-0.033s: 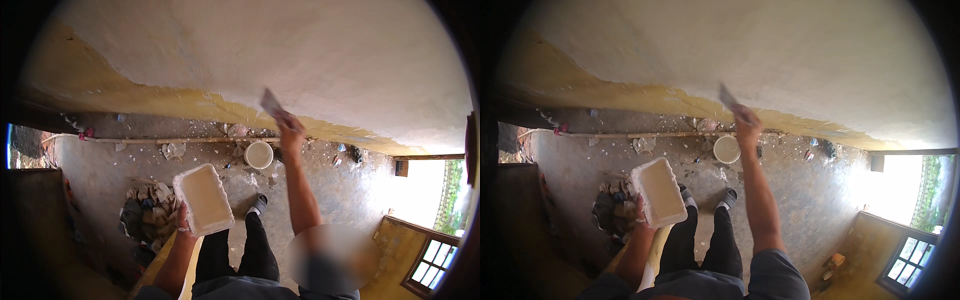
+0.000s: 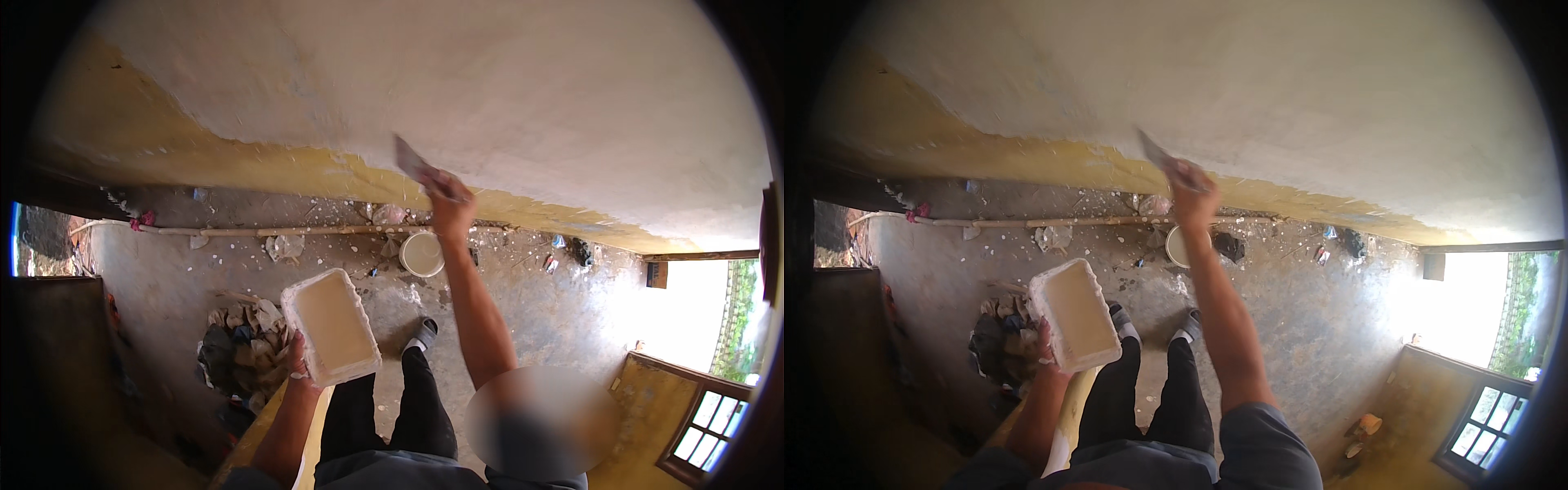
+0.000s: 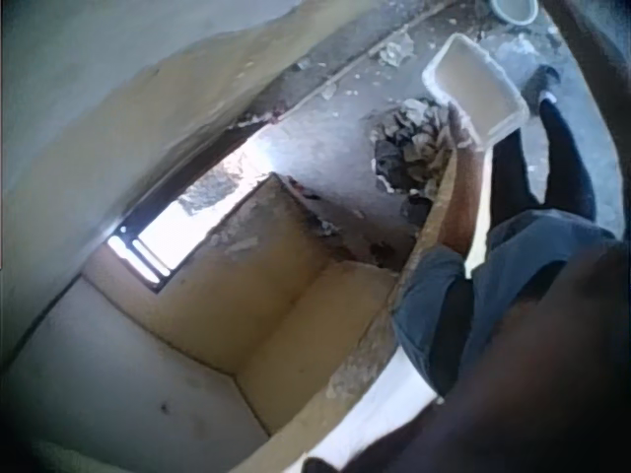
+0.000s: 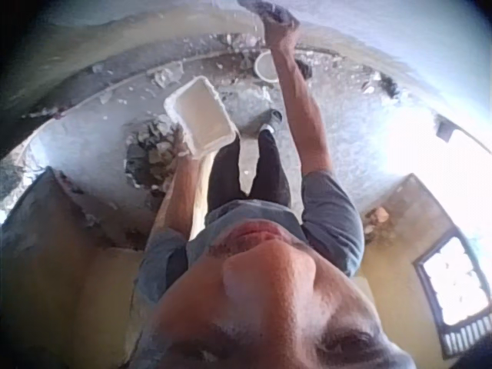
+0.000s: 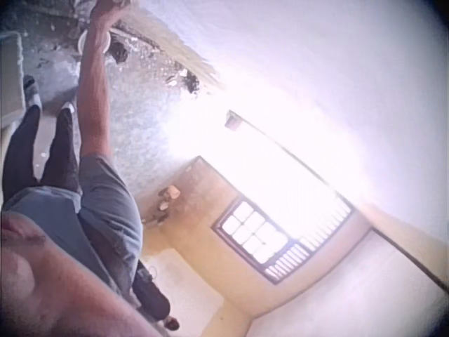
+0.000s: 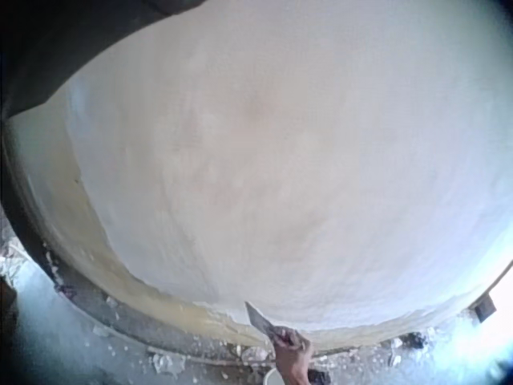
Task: The person applies a patching compound to a damaged wall using a putty knife and a plastic tray.
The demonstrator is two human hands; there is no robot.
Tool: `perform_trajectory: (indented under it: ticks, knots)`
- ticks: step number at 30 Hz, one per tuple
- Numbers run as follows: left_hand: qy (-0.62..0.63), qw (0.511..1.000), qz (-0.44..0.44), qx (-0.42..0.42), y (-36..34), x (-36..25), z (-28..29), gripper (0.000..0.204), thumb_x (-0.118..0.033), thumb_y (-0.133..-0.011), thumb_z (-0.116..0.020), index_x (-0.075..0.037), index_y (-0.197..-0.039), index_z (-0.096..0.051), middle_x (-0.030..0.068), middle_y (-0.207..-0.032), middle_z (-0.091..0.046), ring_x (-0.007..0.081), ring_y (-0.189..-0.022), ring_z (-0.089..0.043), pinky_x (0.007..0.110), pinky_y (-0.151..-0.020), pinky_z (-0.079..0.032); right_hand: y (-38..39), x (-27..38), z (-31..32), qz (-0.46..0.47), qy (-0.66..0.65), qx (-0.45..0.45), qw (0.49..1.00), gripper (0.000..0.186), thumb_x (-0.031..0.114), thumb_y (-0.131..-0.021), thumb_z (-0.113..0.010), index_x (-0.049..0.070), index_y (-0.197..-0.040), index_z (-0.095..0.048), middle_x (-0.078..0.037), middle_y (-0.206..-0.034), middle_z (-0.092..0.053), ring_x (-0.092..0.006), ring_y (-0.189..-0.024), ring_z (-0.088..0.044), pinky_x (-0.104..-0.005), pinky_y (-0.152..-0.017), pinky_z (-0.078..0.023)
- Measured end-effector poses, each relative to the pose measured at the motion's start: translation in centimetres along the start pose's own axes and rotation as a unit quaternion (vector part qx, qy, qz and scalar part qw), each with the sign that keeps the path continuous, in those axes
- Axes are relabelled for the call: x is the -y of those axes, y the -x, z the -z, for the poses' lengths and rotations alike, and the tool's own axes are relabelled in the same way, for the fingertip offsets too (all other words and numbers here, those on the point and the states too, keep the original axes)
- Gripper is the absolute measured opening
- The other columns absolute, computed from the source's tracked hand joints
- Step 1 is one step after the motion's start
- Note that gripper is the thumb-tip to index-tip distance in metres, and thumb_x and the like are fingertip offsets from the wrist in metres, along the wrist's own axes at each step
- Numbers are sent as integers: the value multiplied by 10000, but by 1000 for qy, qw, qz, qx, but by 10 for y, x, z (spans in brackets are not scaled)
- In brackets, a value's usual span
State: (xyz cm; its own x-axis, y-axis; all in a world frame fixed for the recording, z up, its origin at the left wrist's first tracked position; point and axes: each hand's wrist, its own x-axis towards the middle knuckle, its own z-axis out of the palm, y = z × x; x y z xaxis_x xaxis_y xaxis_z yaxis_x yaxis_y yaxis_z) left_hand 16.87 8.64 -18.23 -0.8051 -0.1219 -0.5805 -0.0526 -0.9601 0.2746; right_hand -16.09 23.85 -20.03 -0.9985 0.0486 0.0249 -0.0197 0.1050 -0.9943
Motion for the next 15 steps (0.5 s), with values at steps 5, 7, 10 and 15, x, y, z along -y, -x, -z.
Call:
perform_trajectory:
  ticks: [5, 7, 10, 15]
  knots:
    - [-123, 989, -58, -66, 17, -5, -41, 704, -520, -890, -516, -142, -1450, -321, 92, -1402, -442, 318, -1270, -444, 518, -1034, -388, -17, 91, -95, 88, 77, -49, 992, 185, 197, -910, -615, 25, -860, -661, -191, -732, -638, -216, -640, -579, -377, -606, -450]
    - [-123, 989, -58, -59, 21, -8, -58, 685, -510, -894, -517, -138, -1441, -338, 91, -1396, -449, 312, -1261, -452, 504, -1030, -394, -37, 96, -75, 64, 71, -55, 994, 203, 203, -938, -560, 31, -850, -620, -198, -678, -596, -256, -582, -550, -408, -551, -422]
    - [-108, 989, -70, -67, 25, -3, -62, 673, -489, -877, -550, -117, -1410, -379, 94, -1354, -483, 304, -1222, -483, 486, -1017, -407, -74, 52, 48, 184, 6, -192, 964, 149, 139, -926, -547, 36, -914, -654, -126, -880, -667, -163, -796, -627, -318, -660, -512]
    - [-106, 987, -92, -84, 27, -3, -67, 667, -461, -861, -581, -90, -1386, -404, 106, -1314, -515, 306, -1186, -512, 479, -1007, -415, -47, 73, 226, 58, -152, -317, 934, 129, -18, -844, -633, 13, -970, -622, -80, -999, -646, -204, -957, -626, -301, -699, -566]
